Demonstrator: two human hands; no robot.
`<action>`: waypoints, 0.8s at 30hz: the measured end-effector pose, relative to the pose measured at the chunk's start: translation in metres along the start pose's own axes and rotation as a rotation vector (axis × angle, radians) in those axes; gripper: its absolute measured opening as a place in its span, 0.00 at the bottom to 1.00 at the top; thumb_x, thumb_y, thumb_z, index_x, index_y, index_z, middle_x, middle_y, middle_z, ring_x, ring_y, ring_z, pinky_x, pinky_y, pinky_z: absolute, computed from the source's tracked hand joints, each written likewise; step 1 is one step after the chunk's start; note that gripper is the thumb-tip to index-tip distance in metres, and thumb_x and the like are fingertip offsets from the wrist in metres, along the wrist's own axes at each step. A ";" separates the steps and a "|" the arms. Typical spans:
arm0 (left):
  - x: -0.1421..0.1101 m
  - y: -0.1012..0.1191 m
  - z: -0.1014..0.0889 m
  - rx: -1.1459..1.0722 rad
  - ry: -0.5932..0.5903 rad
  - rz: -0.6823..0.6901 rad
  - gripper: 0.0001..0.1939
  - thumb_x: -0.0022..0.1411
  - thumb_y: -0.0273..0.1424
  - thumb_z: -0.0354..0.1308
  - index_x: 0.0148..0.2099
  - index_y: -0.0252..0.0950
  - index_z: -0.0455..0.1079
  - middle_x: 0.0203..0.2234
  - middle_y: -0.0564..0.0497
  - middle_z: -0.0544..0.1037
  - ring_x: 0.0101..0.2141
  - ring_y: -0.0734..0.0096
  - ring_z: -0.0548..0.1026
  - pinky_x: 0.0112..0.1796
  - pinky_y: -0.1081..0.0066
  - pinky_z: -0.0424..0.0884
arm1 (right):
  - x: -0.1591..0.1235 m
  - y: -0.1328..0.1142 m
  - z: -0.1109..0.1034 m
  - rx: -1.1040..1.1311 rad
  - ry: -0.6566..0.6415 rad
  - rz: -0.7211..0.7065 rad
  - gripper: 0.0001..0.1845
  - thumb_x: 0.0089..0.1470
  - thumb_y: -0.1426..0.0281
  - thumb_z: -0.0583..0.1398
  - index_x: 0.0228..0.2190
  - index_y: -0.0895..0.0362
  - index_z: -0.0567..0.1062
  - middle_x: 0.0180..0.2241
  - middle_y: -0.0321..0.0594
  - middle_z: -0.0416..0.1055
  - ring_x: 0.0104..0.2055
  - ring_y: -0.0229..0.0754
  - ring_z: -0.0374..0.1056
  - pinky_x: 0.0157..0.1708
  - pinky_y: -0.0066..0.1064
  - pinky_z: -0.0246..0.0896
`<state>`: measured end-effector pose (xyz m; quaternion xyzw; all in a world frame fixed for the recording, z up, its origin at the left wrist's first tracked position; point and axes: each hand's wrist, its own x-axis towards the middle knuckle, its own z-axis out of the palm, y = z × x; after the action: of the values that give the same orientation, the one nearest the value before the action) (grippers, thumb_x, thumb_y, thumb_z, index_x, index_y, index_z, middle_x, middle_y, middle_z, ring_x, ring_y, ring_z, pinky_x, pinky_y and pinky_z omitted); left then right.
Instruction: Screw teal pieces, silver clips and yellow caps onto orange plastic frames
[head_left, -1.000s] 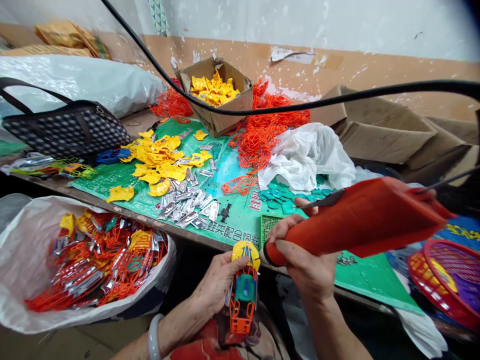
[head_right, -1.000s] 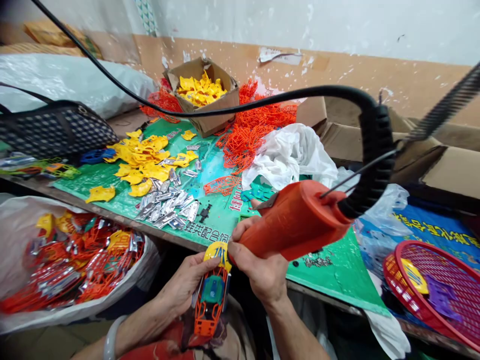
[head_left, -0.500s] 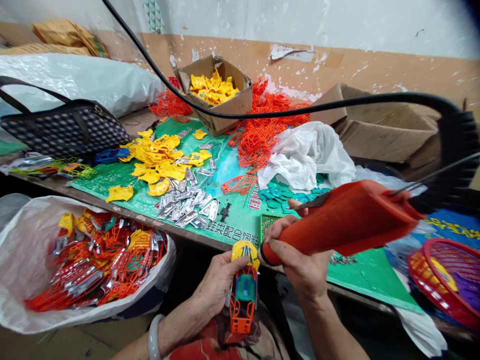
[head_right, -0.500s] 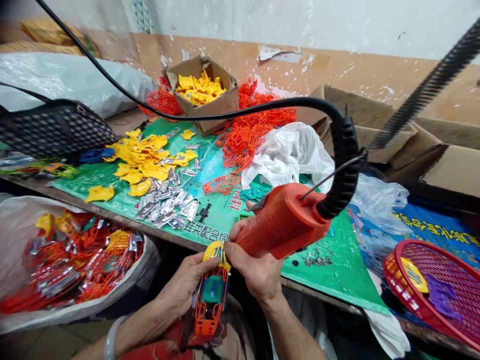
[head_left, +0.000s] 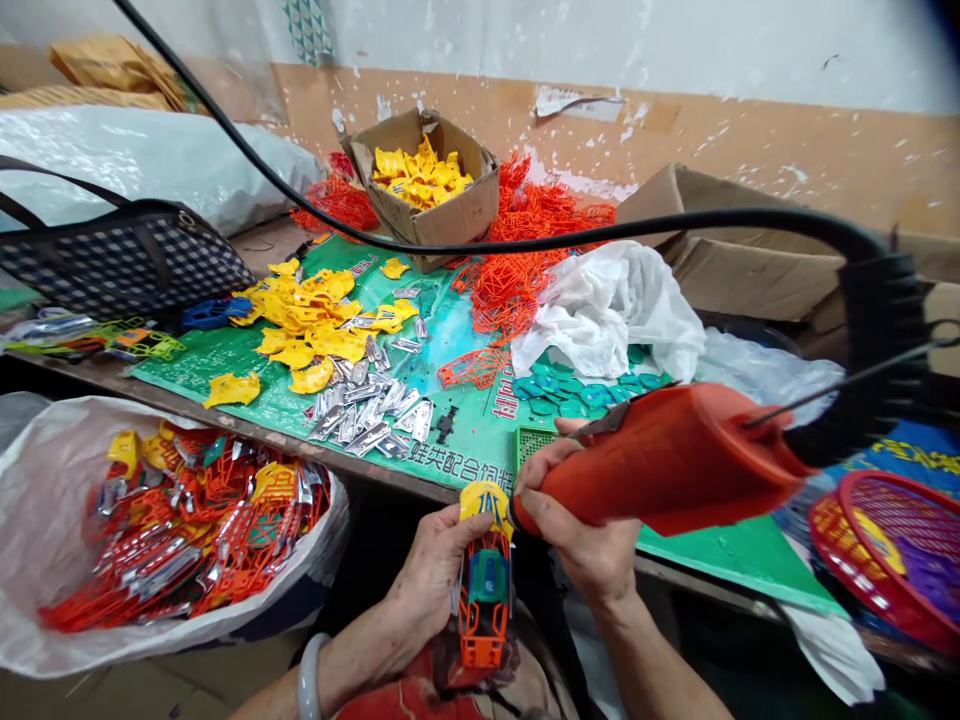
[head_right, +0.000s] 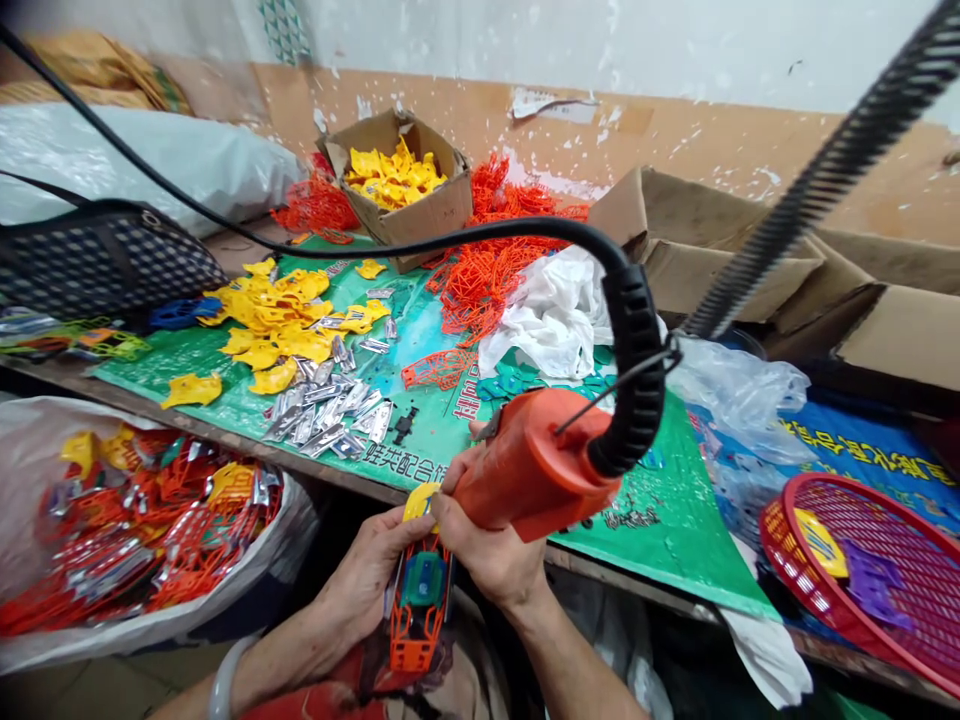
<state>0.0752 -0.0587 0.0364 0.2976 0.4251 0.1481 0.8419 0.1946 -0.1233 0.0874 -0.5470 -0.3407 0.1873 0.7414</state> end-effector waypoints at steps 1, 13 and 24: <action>0.000 0.000 -0.001 0.000 0.000 0.004 0.18 0.38 0.36 0.73 0.30 0.29 0.77 0.19 0.52 0.76 0.19 0.78 0.68 0.22 0.77 0.63 | 0.000 0.001 0.000 -0.005 -0.001 -0.005 0.14 0.43 0.76 0.64 0.34 0.54 0.71 0.27 0.34 0.69 0.28 0.40 0.68 0.30 0.35 0.67; 0.001 0.002 -0.010 0.126 -0.042 -0.031 0.19 0.44 0.39 0.71 0.34 0.29 0.77 0.22 0.48 0.78 0.20 0.75 0.71 0.23 0.76 0.67 | 0.031 -0.011 -0.014 -0.039 0.196 -0.110 0.07 0.41 0.73 0.66 0.26 0.55 0.72 0.25 0.33 0.69 0.26 0.38 0.67 0.32 0.37 0.68; -0.008 -0.001 -0.012 0.069 -0.041 -0.017 0.20 0.51 0.40 0.68 0.42 0.32 0.76 0.25 0.50 0.78 0.21 0.76 0.72 0.24 0.76 0.71 | 0.089 0.013 -0.026 -0.068 0.373 -0.178 0.07 0.36 0.71 0.67 0.21 0.58 0.74 0.21 0.33 0.70 0.22 0.36 0.64 0.23 0.32 0.64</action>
<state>0.0610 -0.0591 0.0355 0.3257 0.4152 0.1200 0.8409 0.2764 -0.0789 0.0977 -0.5646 -0.2508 0.0048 0.7863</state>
